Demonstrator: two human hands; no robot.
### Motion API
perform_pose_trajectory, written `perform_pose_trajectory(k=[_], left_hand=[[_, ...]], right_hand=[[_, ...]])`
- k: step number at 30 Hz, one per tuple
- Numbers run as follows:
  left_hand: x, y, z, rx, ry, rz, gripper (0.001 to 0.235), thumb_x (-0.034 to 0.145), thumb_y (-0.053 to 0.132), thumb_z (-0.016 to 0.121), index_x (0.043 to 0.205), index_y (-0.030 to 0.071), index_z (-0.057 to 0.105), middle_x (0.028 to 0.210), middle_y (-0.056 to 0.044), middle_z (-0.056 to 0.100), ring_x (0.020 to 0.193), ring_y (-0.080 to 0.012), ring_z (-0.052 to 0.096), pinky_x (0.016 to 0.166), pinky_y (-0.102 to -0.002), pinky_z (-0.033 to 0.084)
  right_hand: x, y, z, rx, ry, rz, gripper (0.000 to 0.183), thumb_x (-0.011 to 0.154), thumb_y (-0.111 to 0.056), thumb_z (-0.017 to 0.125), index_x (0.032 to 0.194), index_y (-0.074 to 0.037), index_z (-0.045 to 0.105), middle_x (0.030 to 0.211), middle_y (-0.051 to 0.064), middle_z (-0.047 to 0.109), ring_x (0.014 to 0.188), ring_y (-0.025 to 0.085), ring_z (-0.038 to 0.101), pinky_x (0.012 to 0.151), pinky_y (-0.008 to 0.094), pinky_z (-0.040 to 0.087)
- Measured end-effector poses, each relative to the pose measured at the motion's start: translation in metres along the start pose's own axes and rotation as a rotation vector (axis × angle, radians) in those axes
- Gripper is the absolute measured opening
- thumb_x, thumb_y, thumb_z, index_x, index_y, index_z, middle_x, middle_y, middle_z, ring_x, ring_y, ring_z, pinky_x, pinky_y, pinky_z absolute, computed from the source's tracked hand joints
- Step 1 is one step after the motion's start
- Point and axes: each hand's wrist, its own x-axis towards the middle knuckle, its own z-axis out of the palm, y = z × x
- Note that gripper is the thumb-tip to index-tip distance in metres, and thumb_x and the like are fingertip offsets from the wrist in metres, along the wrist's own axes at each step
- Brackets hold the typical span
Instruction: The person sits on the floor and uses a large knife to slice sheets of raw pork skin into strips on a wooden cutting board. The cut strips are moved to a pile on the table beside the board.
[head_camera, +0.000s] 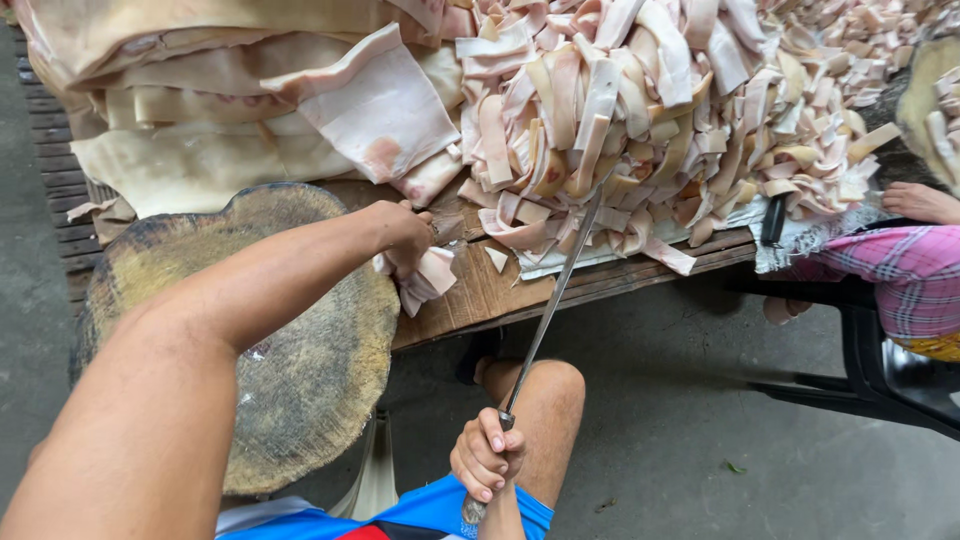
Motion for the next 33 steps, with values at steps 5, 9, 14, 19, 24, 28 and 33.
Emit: perform_pose_trajectory(k=[5,9,14,19,24,28,33], left_hand=[[-0.005,0.008,-0.003,-0.064,0.015,-0.204,0.032,0.074,0.026,0.078,0.105,0.018,0.082,0.108,-0.01,0.078,0.104,-0.0297,0.075,0.081,-0.043,0.061],[-0.048,0.014,-0.033,-0.076,0.063,-0.143,0.034,0.075,0.033,0.08,0.102,0.014,0.081,0.105,-0.011,0.078,0.099,-0.029,0.073,0.081,-0.043,0.059],[-0.096,0.036,-0.109,-0.783,0.206,-0.252,0.078,0.073,0.009,0.067,0.146,0.033,0.055,0.098,-0.011,0.079,0.075,-0.0324,0.08,0.066,-0.048,0.064],[-0.002,0.028,-0.23,-1.137,1.014,-0.005,0.117,0.065,0.057,0.082,0.157,0.011,0.027,0.127,-0.021,0.068,0.1,-0.0319,0.076,0.085,-0.047,0.063],[0.08,-0.036,-0.278,-1.018,1.733,-0.14,0.102,0.08,0.062,0.076,0.158,0.007,0.039,0.148,-0.024,0.054,0.131,-0.0365,0.057,0.103,-0.054,0.056],[0.025,-0.124,-0.12,-0.252,1.44,-0.801,0.037,0.086,0.035,0.084,0.11,0.018,0.062,0.131,-0.006,0.063,0.13,-0.0272,0.056,0.108,-0.045,0.048],[-0.055,-0.141,-0.027,-0.541,0.939,-0.98,0.072,0.074,0.03,0.083,0.135,0.01,0.05,0.124,-0.017,0.063,0.12,-0.0377,0.057,0.095,-0.054,0.049]], right_hand=[[0.001,-0.01,-0.004,0.023,0.008,-0.041,0.011,0.098,-0.008,0.052,0.095,0.001,0.058,0.057,0.002,0.051,0.044,0.011,0.054,0.051,0.033,0.059],[-0.002,-0.029,-0.007,-0.038,0.042,-0.026,0.011,0.098,-0.009,0.052,0.098,0.0,0.057,0.057,0.001,0.049,0.043,0.011,0.052,0.051,0.033,0.057],[-0.002,-0.03,-0.023,-0.08,0.05,-0.102,0.01,0.098,-0.009,0.052,0.1,-0.001,0.057,0.056,0.001,0.048,0.043,0.011,0.051,0.05,0.033,0.056],[0.012,-0.034,-0.028,-0.122,0.071,-0.044,0.01,0.098,-0.009,0.051,0.102,-0.002,0.056,0.056,0.0,0.046,0.043,0.011,0.049,0.05,0.033,0.056],[0.014,-0.047,-0.022,-0.173,0.101,0.054,0.01,0.097,-0.01,0.051,0.104,-0.003,0.056,0.056,0.0,0.045,0.042,0.011,0.048,0.049,0.033,0.055],[0.013,-0.04,-0.032,-0.179,0.093,0.017,0.011,0.097,-0.01,0.051,0.106,-0.004,0.055,0.056,0.0,0.044,0.042,0.011,0.047,0.049,0.033,0.054],[0.001,-0.017,-0.034,-0.177,0.135,0.023,0.013,0.097,-0.01,0.05,0.108,-0.005,0.055,0.056,-0.001,0.042,0.042,0.01,0.045,0.048,0.033,0.053]])
